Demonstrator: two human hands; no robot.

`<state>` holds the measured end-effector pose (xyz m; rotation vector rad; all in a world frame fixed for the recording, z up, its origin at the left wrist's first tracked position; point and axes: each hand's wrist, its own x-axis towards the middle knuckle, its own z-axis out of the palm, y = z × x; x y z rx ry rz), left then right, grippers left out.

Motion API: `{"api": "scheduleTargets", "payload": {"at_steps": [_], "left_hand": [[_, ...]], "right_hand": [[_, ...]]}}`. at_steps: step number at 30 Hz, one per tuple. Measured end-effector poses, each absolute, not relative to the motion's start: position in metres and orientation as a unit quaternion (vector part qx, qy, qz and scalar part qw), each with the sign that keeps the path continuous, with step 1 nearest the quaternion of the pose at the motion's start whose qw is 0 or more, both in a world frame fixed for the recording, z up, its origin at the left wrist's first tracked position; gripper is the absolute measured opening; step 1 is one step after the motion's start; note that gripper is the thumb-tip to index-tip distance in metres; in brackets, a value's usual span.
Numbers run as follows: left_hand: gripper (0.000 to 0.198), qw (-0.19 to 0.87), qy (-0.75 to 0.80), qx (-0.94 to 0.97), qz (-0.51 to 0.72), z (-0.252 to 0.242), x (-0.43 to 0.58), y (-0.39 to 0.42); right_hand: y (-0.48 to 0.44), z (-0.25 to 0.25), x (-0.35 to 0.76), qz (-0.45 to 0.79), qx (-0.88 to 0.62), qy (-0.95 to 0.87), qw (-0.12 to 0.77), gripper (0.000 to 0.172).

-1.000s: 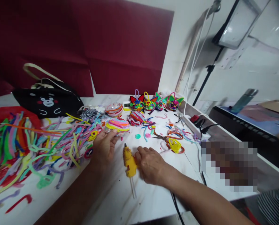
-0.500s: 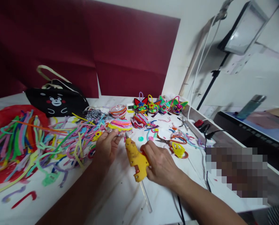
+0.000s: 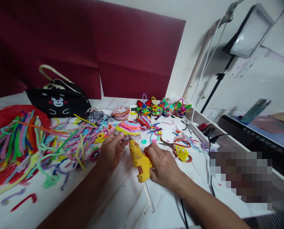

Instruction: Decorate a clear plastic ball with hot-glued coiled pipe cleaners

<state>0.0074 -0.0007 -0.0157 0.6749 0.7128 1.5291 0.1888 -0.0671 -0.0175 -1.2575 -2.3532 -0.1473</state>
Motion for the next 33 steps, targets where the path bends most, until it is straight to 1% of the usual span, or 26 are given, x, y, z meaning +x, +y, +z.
{"api": "scheduleTargets", "payload": {"at_steps": [4, 8, 11, 19, 26, 33], "left_hand": [[0.026, 0.621, 0.291, 0.301, 0.663, -0.016, 0.008, -0.001], [0.021, 0.624, 0.297, 0.312, 0.651, -0.015, 0.008, -0.002], [0.018, 0.627, 0.308, 0.332, 0.634, -0.014, 0.009, -0.004], [0.019, 0.621, 0.319, 0.343, 0.628, -0.014, 0.011, -0.006], [0.021, 0.626, 0.325, 0.333, 0.626, -0.016, 0.01, -0.004], [0.022, 0.635, 0.313, 0.32, 0.629, -0.018, 0.009, -0.003]], "right_hand": [[-0.067, -0.019, 0.189, -0.058, -0.454, -0.857, 0.236, 0.03], [-0.066, -0.021, 0.189, -0.067, -0.444, -0.86, 0.244, 0.024], [-0.065, -0.022, 0.189, -0.07, -0.436, -0.862, 0.247, 0.024], [-0.064, -0.023, 0.189, -0.085, -0.443, -0.858, 0.244, 0.022], [-0.062, -0.028, 0.19, -0.102, -0.428, -0.856, 0.271, 0.015], [-0.063, -0.027, 0.19, -0.107, -0.42, -0.855, 0.284, 0.013]]}}
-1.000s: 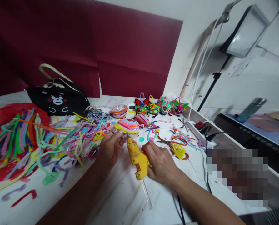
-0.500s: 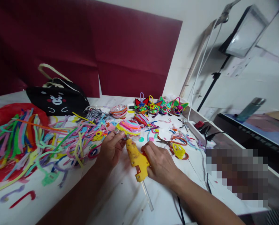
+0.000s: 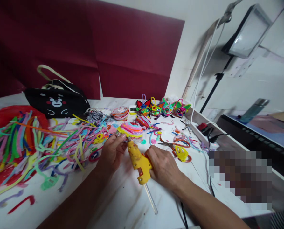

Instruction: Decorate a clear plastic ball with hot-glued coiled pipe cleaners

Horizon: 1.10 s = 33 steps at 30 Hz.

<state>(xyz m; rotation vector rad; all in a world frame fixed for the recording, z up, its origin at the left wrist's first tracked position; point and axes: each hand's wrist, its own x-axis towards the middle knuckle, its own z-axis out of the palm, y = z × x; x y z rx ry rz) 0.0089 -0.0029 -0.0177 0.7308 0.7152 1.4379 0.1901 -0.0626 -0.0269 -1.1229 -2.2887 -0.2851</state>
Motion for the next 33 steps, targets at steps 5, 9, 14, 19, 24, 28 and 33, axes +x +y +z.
{"api": "scheduleTargets", "payload": {"at_steps": [5, 9, 14, 19, 24, 28, 33], "left_hand": [[0.019, 0.629, 0.319, 0.309, 0.638, -0.0172, 0.0099, -0.0032], [0.019, 0.636, 0.315, 0.303, 0.636, -0.0156, 0.0104, -0.0036], [0.021, 0.636, 0.307, 0.292, 0.645, -0.0158, 0.009, -0.0018], [0.018, 0.628, 0.314, 0.288, 0.651, -0.0162, 0.0079, 0.0], [0.017, 0.61, 0.327, 0.291, 0.66, -0.0159, 0.0094, 0.0001], [0.017, 0.601, 0.334, 0.289, 0.666, -0.0159, 0.011, 0.0001], [0.018, 0.595, 0.339, 0.306, 0.661, -0.0161, 0.0123, -0.0003]], "right_hand": [[-0.0629, -0.0266, 0.1904, -0.112, -0.421, -0.853, 0.288, 0.012], [-0.063, -0.0271, 0.1902, -0.115, -0.42, -0.852, 0.29, 0.014], [-0.0624, -0.0284, 0.19, -0.119, -0.417, -0.849, 0.301, 0.015], [-0.0626, -0.0292, 0.1903, -0.117, -0.422, -0.845, 0.307, 0.016], [-0.0632, -0.0286, 0.19, -0.121, -0.418, -0.845, 0.311, 0.017], [-0.0627, -0.0288, 0.19, -0.124, -0.413, -0.846, 0.313, 0.017], [-0.0621, -0.0293, 0.1903, -0.121, -0.409, -0.848, 0.314, 0.016]]}}
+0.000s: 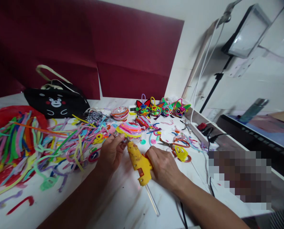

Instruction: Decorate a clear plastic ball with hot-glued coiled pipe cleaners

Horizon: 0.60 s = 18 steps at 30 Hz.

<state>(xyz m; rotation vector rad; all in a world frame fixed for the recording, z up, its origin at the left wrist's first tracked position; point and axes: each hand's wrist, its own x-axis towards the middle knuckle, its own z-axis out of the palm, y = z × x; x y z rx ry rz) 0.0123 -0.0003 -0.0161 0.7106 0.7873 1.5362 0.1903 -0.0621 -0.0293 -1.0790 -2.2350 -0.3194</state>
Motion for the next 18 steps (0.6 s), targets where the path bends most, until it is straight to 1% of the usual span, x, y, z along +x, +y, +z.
{"api": "scheduleTargets", "payload": {"at_steps": [7, 14, 18], "left_hand": [[0.021, 0.619, 0.341, 0.281, 0.649, -0.0161, 0.0132, -0.0019], [0.023, 0.607, 0.336, 0.297, 0.656, -0.0187, 0.0111, -0.0005], [0.02, 0.596, 0.342, 0.301, 0.661, -0.0171, 0.011, -0.0009]], "right_hand": [[-0.062, -0.03, 0.1907, -0.112, -0.411, -0.849, 0.312, 0.017], [-0.0624, -0.0308, 0.1904, -0.112, -0.415, -0.848, 0.308, 0.017], [-0.0625, -0.0314, 0.1906, -0.11, -0.421, -0.849, 0.3, 0.015]]}}
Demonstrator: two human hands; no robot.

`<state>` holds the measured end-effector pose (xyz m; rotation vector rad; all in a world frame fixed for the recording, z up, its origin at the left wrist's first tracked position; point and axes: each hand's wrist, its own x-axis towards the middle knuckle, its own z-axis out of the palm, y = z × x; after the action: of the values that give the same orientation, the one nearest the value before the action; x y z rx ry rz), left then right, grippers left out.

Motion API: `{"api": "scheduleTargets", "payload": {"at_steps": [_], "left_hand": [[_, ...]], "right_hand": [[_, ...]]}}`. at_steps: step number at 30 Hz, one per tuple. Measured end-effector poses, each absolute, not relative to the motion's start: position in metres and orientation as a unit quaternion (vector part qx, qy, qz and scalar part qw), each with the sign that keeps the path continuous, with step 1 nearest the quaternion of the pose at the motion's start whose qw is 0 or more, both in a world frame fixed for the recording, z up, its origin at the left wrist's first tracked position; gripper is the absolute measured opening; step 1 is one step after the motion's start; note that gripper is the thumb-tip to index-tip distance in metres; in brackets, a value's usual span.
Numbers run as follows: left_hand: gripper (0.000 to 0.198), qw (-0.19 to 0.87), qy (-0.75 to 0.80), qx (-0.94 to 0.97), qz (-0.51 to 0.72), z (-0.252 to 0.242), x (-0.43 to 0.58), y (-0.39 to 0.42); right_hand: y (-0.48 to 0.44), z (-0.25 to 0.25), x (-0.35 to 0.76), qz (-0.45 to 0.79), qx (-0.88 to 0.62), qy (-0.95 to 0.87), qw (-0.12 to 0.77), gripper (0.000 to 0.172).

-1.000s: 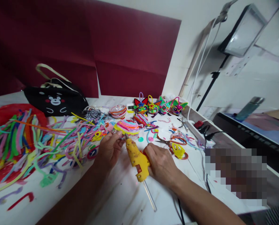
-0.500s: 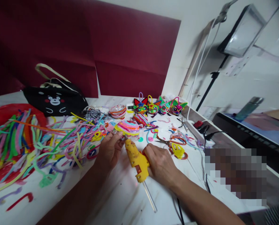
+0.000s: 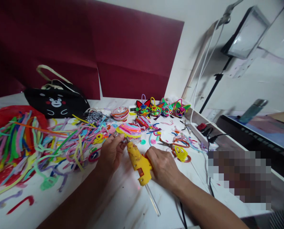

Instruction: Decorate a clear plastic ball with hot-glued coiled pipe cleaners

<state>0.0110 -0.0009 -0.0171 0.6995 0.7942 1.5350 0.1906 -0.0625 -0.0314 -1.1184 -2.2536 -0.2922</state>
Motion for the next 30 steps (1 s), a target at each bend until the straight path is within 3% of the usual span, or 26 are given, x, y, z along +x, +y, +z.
{"api": "scheduleTargets", "payload": {"at_steps": [30], "left_hand": [[0.02, 0.546, 0.369, 0.301, 0.689, -0.0119, 0.0137, -0.0045]], "right_hand": [[-0.0641, -0.0313, 0.1899, -0.1, -0.44, -0.843, 0.293, 0.016]]}}
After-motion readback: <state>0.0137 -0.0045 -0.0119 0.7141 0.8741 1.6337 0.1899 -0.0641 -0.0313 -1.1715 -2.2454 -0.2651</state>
